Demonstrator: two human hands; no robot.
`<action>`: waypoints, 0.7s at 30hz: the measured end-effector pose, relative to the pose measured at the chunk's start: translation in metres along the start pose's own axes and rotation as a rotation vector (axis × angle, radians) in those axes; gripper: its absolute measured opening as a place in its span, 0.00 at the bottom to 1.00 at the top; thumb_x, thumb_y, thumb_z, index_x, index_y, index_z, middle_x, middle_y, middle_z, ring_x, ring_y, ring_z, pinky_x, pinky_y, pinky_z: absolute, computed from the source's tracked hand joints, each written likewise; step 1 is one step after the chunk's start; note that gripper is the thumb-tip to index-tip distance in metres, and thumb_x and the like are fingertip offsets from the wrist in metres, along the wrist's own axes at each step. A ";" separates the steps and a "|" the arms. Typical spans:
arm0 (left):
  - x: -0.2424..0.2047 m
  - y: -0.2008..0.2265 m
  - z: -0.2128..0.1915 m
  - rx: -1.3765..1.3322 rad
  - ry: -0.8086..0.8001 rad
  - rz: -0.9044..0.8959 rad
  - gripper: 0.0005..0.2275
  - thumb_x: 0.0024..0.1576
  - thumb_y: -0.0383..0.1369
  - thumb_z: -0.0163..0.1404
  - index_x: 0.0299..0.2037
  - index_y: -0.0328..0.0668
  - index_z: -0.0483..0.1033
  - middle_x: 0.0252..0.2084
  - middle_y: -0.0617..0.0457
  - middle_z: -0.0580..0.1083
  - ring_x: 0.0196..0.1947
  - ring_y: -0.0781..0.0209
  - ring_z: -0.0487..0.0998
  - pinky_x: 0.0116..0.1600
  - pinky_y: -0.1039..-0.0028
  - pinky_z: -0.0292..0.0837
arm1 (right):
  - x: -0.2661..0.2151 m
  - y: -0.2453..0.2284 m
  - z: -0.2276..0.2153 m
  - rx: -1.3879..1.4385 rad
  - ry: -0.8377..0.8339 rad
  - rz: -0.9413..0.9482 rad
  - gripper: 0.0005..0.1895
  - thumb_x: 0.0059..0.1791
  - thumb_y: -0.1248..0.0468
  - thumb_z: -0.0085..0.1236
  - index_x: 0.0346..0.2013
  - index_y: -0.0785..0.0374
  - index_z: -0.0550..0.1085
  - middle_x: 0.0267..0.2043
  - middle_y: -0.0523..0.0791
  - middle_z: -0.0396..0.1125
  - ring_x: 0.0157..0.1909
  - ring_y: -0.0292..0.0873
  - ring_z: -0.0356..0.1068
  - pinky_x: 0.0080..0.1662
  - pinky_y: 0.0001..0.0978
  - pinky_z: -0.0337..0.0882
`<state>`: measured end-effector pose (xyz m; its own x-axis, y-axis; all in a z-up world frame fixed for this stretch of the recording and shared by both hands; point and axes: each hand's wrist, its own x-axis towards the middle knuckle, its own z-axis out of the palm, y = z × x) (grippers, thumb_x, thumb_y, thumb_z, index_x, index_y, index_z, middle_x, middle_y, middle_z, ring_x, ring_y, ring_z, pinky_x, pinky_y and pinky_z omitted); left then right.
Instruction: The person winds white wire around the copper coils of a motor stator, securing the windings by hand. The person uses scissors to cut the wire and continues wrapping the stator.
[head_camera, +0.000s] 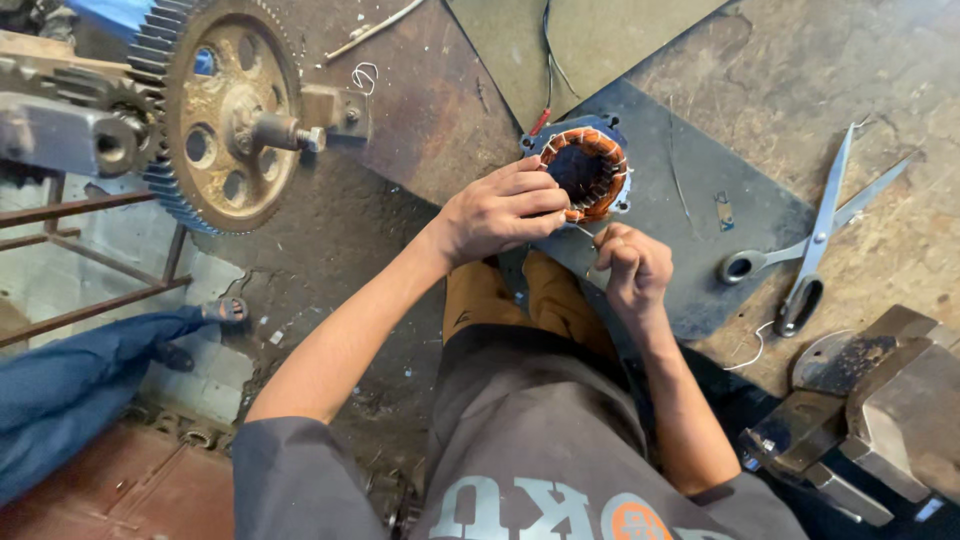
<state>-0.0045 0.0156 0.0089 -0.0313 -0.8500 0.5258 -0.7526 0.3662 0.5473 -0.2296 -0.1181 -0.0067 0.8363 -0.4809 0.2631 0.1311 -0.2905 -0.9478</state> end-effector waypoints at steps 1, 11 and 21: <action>0.000 -0.002 0.000 0.025 -0.001 0.016 0.07 0.58 0.27 0.55 0.46 0.42 0.77 0.52 0.55 0.74 0.56 0.57 0.74 0.71 0.60 0.65 | 0.003 0.005 -0.005 -0.065 -0.040 -0.022 0.27 0.63 0.52 0.41 0.26 0.66 0.67 0.25 0.45 0.61 0.30 0.44 0.65 0.38 0.35 0.68; 0.002 0.023 0.004 -0.031 0.076 -0.134 0.12 0.58 0.31 0.60 0.50 0.40 0.75 0.48 0.52 0.75 0.56 0.54 0.75 0.71 0.57 0.64 | 0.035 -0.048 -0.007 -0.453 -0.098 0.010 0.11 0.58 0.70 0.53 0.53 0.69 0.77 0.38 0.51 0.64 0.39 0.46 0.66 0.42 0.35 0.68; -0.001 0.043 0.033 0.094 0.234 -0.271 0.13 0.55 0.27 0.60 0.50 0.45 0.77 0.49 0.57 0.77 0.58 0.55 0.74 0.73 0.55 0.63 | 0.053 -0.071 -0.014 -1.016 -0.382 -0.312 0.19 0.50 0.69 0.61 0.56 0.66 0.76 0.40 0.47 0.62 0.43 0.48 0.64 0.45 0.36 0.71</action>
<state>-0.0586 0.0195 0.0106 0.3202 -0.7980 0.5105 -0.7706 0.0940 0.6303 -0.2024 -0.1344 0.0769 0.9735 -0.0357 0.2259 0.0149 -0.9757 -0.2184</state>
